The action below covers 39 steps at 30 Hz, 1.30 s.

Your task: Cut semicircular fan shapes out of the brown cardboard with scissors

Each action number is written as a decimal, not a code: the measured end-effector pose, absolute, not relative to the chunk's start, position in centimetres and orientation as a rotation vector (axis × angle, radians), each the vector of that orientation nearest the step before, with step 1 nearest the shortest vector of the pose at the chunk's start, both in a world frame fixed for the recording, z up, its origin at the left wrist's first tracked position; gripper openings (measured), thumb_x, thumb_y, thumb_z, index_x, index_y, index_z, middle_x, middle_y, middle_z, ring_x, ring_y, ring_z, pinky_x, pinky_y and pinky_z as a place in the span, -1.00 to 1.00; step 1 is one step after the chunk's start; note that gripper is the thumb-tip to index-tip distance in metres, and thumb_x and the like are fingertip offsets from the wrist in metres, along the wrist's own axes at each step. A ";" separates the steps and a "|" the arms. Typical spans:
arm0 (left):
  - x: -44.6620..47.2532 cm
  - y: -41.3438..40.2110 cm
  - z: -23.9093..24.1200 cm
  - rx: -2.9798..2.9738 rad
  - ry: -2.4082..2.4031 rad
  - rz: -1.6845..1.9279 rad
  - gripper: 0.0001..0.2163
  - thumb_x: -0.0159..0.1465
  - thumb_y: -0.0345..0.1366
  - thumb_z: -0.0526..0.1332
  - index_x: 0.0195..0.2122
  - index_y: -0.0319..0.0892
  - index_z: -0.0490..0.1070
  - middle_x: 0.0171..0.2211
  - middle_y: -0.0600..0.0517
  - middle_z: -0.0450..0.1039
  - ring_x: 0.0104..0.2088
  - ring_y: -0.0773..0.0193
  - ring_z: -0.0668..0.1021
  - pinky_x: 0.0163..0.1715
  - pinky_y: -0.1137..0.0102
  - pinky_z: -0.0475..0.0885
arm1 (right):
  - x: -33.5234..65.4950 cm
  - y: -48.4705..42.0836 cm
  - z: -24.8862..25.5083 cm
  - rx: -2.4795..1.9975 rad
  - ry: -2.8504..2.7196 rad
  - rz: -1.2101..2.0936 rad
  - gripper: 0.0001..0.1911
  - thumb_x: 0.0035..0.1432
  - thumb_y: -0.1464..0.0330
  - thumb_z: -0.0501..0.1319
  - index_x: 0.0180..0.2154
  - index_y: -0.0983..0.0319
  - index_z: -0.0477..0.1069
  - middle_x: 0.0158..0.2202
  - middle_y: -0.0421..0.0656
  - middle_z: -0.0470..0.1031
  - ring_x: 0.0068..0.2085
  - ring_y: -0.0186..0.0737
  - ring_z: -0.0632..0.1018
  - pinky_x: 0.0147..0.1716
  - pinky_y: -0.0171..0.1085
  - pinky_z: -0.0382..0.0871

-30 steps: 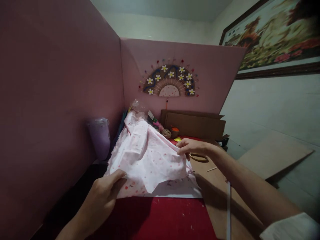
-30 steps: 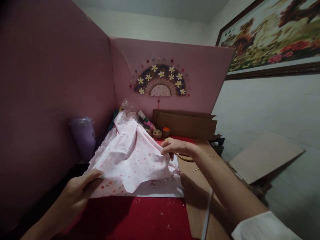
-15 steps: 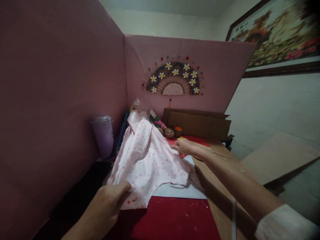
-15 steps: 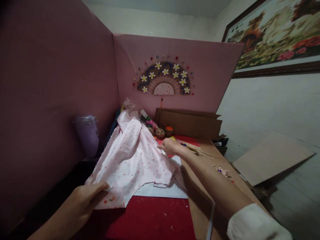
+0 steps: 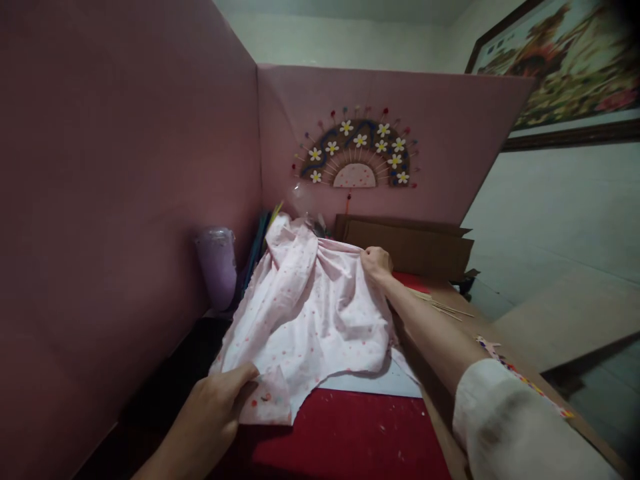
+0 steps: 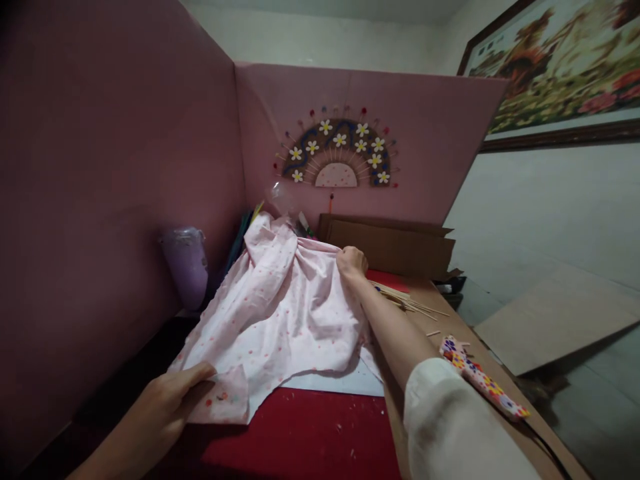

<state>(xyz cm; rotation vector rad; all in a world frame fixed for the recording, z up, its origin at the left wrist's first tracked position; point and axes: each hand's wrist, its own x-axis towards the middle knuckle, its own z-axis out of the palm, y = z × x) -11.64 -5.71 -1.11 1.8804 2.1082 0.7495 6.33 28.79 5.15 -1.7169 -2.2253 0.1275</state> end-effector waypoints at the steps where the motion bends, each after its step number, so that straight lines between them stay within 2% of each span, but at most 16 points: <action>1: -11.7 -5.7 -1.2 1.872 2.125 0.741 -0.77 0.33 -0.34 -0.07 -0.39 -0.10 0.32 -0.47 0.07 0.47 -0.45 0.26 0.48 -0.42 0.40 0.22 | 7.2 28.8 5.4 -1.740 -2.220 0.097 -0.71 0.29 0.20 0.11 -0.11 0.27 0.41 -0.11 -0.07 0.47 -0.13 -0.18 0.51 -0.13 -0.13 0.40; 9: -9.8 -5.0 0.0 1.908 2.063 0.773 -0.77 0.33 -0.32 -0.04 -0.38 -0.11 0.37 -0.46 0.06 0.48 -0.43 0.27 0.49 -0.41 0.41 0.23 | 10.1 27.5 4.9 -1.725 -2.393 -0.075 -0.65 0.29 0.16 0.07 -0.11 0.26 0.44 -0.09 -0.05 0.49 -0.09 -0.15 0.50 -0.09 -0.11 0.35; 12: -9.2 -4.3 1.6 1.949 1.882 0.766 -0.72 0.32 -0.22 0.01 -0.45 -0.13 0.42 -0.50 0.08 0.47 -0.46 0.31 0.46 -0.45 0.44 0.24 | 10.1 27.2 4.4 -1.715 -2.476 -0.091 -0.65 0.30 0.16 0.07 -0.10 0.28 0.42 -0.11 -0.05 0.47 -0.12 -0.16 0.50 -0.10 -0.10 0.36; 14: -9.8 -3.1 2.6 1.962 1.851 0.843 -0.69 0.31 -0.14 0.03 -0.43 -0.15 0.47 -0.48 0.06 0.48 -0.44 0.31 0.47 -0.43 0.45 0.28 | 9.6 26.6 4.1 -1.670 -2.538 -0.096 -0.66 0.29 0.18 0.10 -0.12 0.31 0.42 -0.12 -0.04 0.47 -0.11 -0.14 0.49 -0.10 -0.09 0.35; 16: -11.0 -1.1 3.4 1.934 2.094 1.045 -0.67 0.32 -0.15 -0.01 -0.35 -0.20 0.48 -0.42 0.00 0.50 -0.39 0.27 0.50 -0.39 0.43 0.32 | 8.5 25.5 3.7 -1.581 -2.572 -0.131 -0.64 0.30 0.21 0.07 -0.05 0.33 0.39 -0.01 0.04 0.41 0.00 -0.06 0.43 -0.02 -0.06 0.27; 17: -11.5 0.0 3.7 1.941 2.244 1.068 -0.69 0.32 -0.19 0.00 -0.31 -0.23 0.48 -0.32 -0.05 0.51 -0.31 0.23 0.52 -0.31 0.41 0.35 | 7.8 24.8 3.4 -1.520 -2.585 -0.152 -0.62 0.31 0.21 0.05 0.00 0.34 0.36 0.06 0.08 0.35 0.07 -0.02 0.37 0.03 -0.05 0.21; 19: -12.4 2.4 4.2 1.880 2.634 0.831 -0.72 0.30 -0.23 0.01 -0.17 -0.27 0.45 -0.17 -0.17 0.48 -0.18 0.11 0.54 -0.23 0.32 0.37 | 6.1 23.4 2.8 -1.391 -2.629 -0.160 -0.58 0.33 0.18 0.00 0.06 0.30 0.33 0.15 0.11 0.26 0.15 0.00 0.27 0.08 -0.10 0.13; 21: -12.6 4.4 4.5 1.722 2.898 0.475 -0.70 0.30 -0.25 0.00 -0.08 -0.30 0.39 -0.14 -0.26 0.46 -0.21 0.00 0.57 -0.29 0.24 0.41 | 4.6 22.2 2.1 -1.335 -2.675 -0.124 -0.52 0.29 0.08 0.01 0.03 0.29 0.36 0.11 0.09 0.31 0.11 -0.01 0.32 0.04 -0.13 0.18; 23: -12.5 5.8 4.5 1.615 2.988 0.319 -0.69 0.30 -0.33 -0.03 -0.05 -0.35 0.36 -0.16 -0.33 0.45 -0.24 -0.06 0.58 -0.33 0.21 0.42 | 3.5 21.3 1.3 -1.345 -2.701 -0.079 -0.51 0.27 0.06 0.04 0.00 0.30 0.37 0.03 0.04 0.39 0.03 -0.04 0.40 -0.02 -0.11 0.26; 26: -12.5 6.7 4.2 1.592 2.983 0.291 -0.70 0.27 -0.47 -0.07 -0.06 -0.37 0.35 -0.22 -0.35 0.49 -0.22 -0.06 0.59 -0.31 0.22 0.43 | 3.0 21.1 0.7 -1.388 -2.711 -0.026 -0.62 0.30 0.14 0.05 -0.03 0.28 0.37 -0.05 -0.03 0.44 -0.07 -0.14 0.47 -0.08 -0.11 0.33; 28: -12.8 6.6 3.9 1.612 2.959 0.270 -0.71 0.25 -0.49 -0.06 -0.09 -0.33 0.37 -0.25 -0.32 0.52 -0.22 -0.04 0.59 -0.31 0.23 0.43 | 3.5 21.4 0.8 -1.423 -2.703 -0.007 -0.66 0.31 0.18 0.06 -0.03 0.25 0.37 -0.06 -0.06 0.45 -0.09 -0.17 0.49 -0.09 -0.12 0.35; 39: -13.7 5.3 3.3 1.612 2.994 0.219 -0.69 0.26 -0.51 -0.12 -0.13 -0.30 0.36 -0.28 -0.28 0.52 -0.25 -0.03 0.59 -0.34 0.25 0.44 | 10.4 25.3 4.0 -1.824 -2.519 -0.077 -0.63 0.27 0.17 0.12 -0.04 0.30 0.39 -0.03 -0.02 0.44 -0.04 -0.12 0.48 -0.03 -0.04 0.35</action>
